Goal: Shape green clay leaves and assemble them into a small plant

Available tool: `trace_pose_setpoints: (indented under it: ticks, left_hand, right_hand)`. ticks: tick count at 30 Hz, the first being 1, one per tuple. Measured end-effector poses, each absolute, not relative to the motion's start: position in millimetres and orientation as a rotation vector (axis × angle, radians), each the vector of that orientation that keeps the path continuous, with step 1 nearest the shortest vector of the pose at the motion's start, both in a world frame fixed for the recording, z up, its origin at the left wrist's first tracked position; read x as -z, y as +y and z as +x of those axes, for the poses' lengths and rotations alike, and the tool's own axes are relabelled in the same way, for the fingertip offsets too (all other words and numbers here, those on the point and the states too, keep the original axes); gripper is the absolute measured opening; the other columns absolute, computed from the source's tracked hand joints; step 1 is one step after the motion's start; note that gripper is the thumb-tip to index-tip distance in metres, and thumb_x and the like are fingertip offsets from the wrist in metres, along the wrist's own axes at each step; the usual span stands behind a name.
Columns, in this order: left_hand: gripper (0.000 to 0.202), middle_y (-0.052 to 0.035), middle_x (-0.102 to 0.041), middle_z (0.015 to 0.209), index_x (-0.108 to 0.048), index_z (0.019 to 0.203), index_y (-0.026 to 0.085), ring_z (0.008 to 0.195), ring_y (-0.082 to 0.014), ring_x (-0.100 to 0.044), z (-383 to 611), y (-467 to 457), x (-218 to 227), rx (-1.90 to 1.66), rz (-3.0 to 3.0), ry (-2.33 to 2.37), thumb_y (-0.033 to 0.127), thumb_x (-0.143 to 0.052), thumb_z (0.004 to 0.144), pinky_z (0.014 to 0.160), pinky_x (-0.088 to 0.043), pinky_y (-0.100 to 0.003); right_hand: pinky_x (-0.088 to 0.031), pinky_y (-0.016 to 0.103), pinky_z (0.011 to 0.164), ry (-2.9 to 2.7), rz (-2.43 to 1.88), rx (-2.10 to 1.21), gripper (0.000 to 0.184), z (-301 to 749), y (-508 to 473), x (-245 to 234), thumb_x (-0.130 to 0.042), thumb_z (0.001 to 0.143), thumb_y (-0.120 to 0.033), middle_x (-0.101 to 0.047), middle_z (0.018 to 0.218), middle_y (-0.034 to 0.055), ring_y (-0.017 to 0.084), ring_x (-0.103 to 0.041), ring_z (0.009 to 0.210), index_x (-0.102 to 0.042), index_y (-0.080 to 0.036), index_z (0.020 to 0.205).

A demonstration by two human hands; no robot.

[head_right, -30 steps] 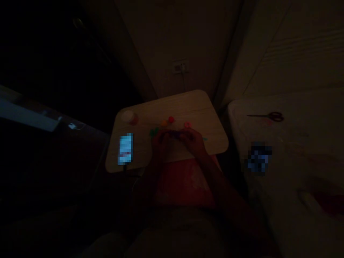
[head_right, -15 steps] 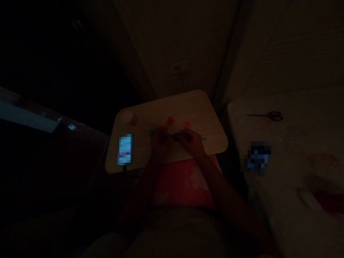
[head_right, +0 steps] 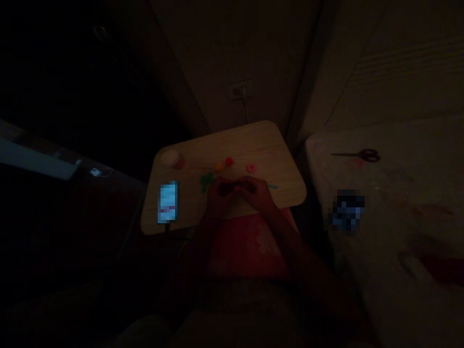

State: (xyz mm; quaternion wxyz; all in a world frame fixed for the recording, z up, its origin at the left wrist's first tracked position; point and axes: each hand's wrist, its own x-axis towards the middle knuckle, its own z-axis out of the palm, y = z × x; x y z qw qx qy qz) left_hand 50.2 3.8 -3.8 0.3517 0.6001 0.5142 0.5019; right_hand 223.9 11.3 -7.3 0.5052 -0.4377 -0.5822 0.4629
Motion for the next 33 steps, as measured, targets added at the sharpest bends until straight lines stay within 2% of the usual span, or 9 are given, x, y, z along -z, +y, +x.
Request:
trace_pose_setpoints:
  ticks: [3,9,15,22,24,27,30,33]
  left_hand:
    - [0.035,-0.0017,-0.068,0.085,-0.065,0.091,0.020,0.079,-0.0176,-0.064,50,4,5,-1.270,1.620,1.324,0.042,-0.087,0.076,0.073,-0.053,-0.029]
    - [0.040,-0.0114,-0.075,0.113,-0.069,0.120,0.021,0.104,-0.0245,-0.072,48,5,5,-1.286,1.633,1.112,0.044,-0.077,0.088,0.094,-0.058,-0.039]
    - [0.030,-0.0084,-0.077,0.103,-0.079,0.104,0.021,0.099,-0.0231,-0.071,48,8,-4,-1.254,1.669,1.128,0.048,-0.074,0.091,0.094,-0.057,-0.038]
    - [0.031,-0.0084,-0.076,0.101,-0.077,0.096,0.020,0.097,-0.0235,-0.071,46,7,-3,-1.334,1.549,1.190,0.049,-0.080,0.085,0.093,-0.058,-0.039]
    - [0.034,-0.0078,-0.076,0.100,-0.075,0.097,0.020,0.095,-0.0228,-0.072,45,6,-2,-1.329,1.505,1.211,0.050,-0.082,0.083,0.091,-0.059,-0.038]
    - [0.038,-0.0067,-0.076,0.099,-0.073,0.099,0.020,0.093,-0.0220,-0.072,45,6,1,-1.331,1.450,1.231,0.052,-0.083,0.081,0.088,-0.059,-0.036]
    - [0.043,-0.0080,-0.076,0.104,-0.072,0.107,0.021,0.096,-0.0229,-0.073,45,6,2,-1.326,1.451,1.200,0.054,-0.083,0.081,0.089,-0.059,-0.037]
    - [0.045,-0.0102,-0.075,0.111,-0.072,0.115,0.022,0.104,-0.0248,-0.071,47,6,-2,-1.264,1.567,1.128,0.058,-0.075,0.088,0.095,-0.057,-0.038]
  right_hand:
    - [-0.058,0.035,0.072,-1.422,-1.123,-1.079,0.036,221,11,7,-0.087,0.073,-0.048,-0.080,0.085,0.0050,0.022,-0.071,0.075,-0.080,-0.021,0.095]
    - [-0.060,0.038,0.081,-1.363,-1.091,-1.105,0.035,222,13,12,-0.082,0.079,-0.051,-0.082,0.096,0.0070,0.024,-0.076,0.086,-0.080,-0.022,0.098]
    - [-0.061,0.039,0.083,-1.311,-1.023,-1.188,0.042,223,14,10,-0.081,0.079,-0.059,-0.082,0.098,0.0074,0.025,-0.076,0.089,-0.078,-0.022,0.099]
    - [-0.059,0.034,0.081,-1.262,-0.990,-1.254,0.047,219,13,9,-0.088,0.072,-0.056,-0.079,0.098,0.0060,0.022,-0.073,0.088,-0.070,-0.023,0.102]
    - [-0.056,0.032,0.074,-1.296,-1.034,-1.206,0.048,219,13,9,-0.087,0.073,-0.056,-0.077,0.092,0.0043,0.021,-0.070,0.081,-0.069,-0.023,0.103]
    - [-0.050,0.030,0.067,-1.455,-1.081,-1.123,0.038,221,12,6,-0.079,0.082,-0.055,-0.073,0.084,0.0021,0.018,-0.064,0.072,-0.071,-0.022,0.100]
    - [-0.045,0.030,0.064,-1.551,-1.068,-1.100,0.035,224,9,1,-0.072,0.089,-0.056,-0.069,0.080,0.0012,0.017,-0.059,0.069,-0.070,-0.022,0.098]
    - [-0.044,0.030,0.066,-1.550,-1.019,-1.126,0.039,225,8,-2,-0.067,0.091,-0.061,-0.067,0.082,0.0018,0.018,-0.057,0.071,-0.068,-0.023,0.095]
